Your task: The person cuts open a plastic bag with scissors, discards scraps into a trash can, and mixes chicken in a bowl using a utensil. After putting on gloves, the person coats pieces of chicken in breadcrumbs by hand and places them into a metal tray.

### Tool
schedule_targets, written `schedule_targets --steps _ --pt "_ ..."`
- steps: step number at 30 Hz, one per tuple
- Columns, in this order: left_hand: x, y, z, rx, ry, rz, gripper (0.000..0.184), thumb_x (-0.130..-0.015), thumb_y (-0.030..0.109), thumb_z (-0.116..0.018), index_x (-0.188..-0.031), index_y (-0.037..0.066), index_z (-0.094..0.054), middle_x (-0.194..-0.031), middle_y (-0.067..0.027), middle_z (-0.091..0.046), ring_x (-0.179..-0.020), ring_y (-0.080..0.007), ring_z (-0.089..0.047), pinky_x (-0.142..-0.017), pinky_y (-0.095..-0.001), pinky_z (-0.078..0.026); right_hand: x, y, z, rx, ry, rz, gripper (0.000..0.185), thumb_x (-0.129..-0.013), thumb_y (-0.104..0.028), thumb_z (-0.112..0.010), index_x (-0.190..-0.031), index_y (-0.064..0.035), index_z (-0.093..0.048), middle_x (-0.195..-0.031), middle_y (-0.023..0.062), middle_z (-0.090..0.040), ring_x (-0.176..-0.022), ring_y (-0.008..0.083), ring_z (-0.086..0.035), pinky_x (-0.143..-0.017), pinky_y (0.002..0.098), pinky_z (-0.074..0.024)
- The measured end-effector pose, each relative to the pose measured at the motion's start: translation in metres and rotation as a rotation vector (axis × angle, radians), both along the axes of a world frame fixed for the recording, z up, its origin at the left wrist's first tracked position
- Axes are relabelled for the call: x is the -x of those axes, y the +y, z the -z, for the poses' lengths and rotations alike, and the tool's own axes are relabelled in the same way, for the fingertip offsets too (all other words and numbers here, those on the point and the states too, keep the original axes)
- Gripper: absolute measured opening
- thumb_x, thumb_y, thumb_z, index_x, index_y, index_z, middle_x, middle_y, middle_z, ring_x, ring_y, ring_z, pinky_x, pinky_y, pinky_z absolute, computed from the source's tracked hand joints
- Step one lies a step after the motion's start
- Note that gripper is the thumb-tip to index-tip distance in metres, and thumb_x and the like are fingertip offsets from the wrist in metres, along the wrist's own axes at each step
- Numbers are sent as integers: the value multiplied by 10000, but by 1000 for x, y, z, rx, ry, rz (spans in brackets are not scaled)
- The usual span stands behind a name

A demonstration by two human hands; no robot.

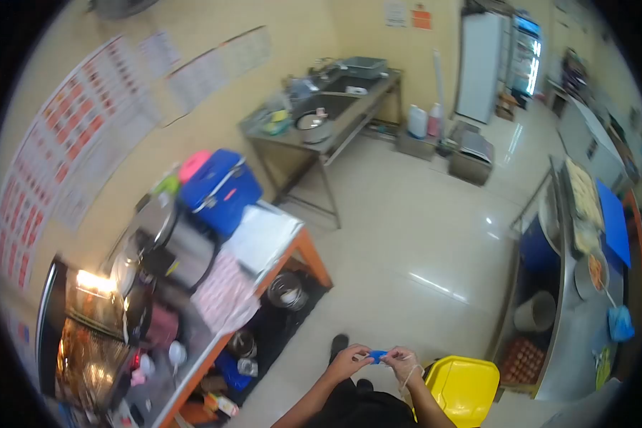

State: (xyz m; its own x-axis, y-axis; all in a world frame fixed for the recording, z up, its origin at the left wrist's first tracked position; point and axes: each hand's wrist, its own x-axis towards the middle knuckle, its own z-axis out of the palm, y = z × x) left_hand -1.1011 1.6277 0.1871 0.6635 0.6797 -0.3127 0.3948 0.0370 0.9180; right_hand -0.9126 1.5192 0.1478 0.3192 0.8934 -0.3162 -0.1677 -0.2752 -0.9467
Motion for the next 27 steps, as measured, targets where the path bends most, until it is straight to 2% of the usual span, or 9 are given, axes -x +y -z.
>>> schedule_targets --steps 2,5,7,12,14,16,23,26,27 --pt "-39 41 -6 2 22 134 270 -904 189 -729 -1108 24 -665 -988 -22 -674 -821 -91 -598 -733 -256 -485 -19 20 7 -2 51 122 65 -851 -56 -746 -841 -32 -686 -791 40 -686 -730 108 -630 -689 262 -516" --pt "-96 99 27 74 -63 326 311 -904 233 -720 -1111 10 -656 -987 -94 -708 -916 -153 -663 -796 -306 -528 -47 49 4 0 118 335 69 -856 -78 -745 -860 -35 -692 -795 45 -688 -736 113 -631 -695 267 -519" --pt "-143 130 41 90 -95 394 249 -924 200 -696 -1082 13 -652 -938 -67 -702 -878 -130 -653 -791 -301 -524 -69 66 -13 104 81 489 75 -867 -94 -736 -875 -32 -696 -806 48 -692 -749 119 -635 -704 268 -522" --pt "-277 187 51 325 -172 664 149 -935 106 -670 -1036 1 -641 -937 -49 -691 -857 -118 -641 -791 -273 -514 -116 68 -24 38 68 882 249 -952 -226 -670 -1093 -22 -698 -882 46 -699 -775 117 -633 -722 266 -529" --pt "-336 196 25 175 -112 741 150 -939 103 -662 -1042 -2 -638 -936 -55 -691 -853 -114 -642 -775 -271 -510 -133 54 -30 12 151 1103 236 -955 -225 -662 -1102 -46 -705 -848 41 -693 -771 115 -631 -694 269 -529" --pt "-388 208 42 147 -63 769 152 -932 105 -668 -1050 12 -640 -943 -43 -692 -857 -103 -636 -749 -259 -495 -141 30 2 42 208 1194 289 -970 -261 -646 -1136 -28 -689 -908 56 -699 -771 124 -634 -712 268 -531" --pt "-541 150 62 254 44 838 167 -913 110 -688 -1059 40 -647 -926 -17 -683 -829 -87 -616 -699 -242 -462 -139 -69 46 428 -150 1515 275 -964 -269 -642 -1083 -25 -688 -876 56 -700 -740 124 -622 -687 265 -518" --pt "-589 109 69 214 105 1070 85 -921 134 -676 -992 89 -660 -924 14 -681 -855 -74 -627 -727 -251 -496 -120 -76 55 626 257 1672 243 -962 -260 -631 -1035 -36 -690 -839 59 -694 -724 127 -627 -676 279 -522" --pt "-608 92 76 229 143 1124 84 -918 139 -680 -985 92 -663 -921 14 -679 -852 -73 -625 -725 -253 -496 -78 -75 130 690 -7 1585 255 -963 -269 -623 -1030 -32 -687 -834 64 -693 -710 135 -629 -653 283 -518"
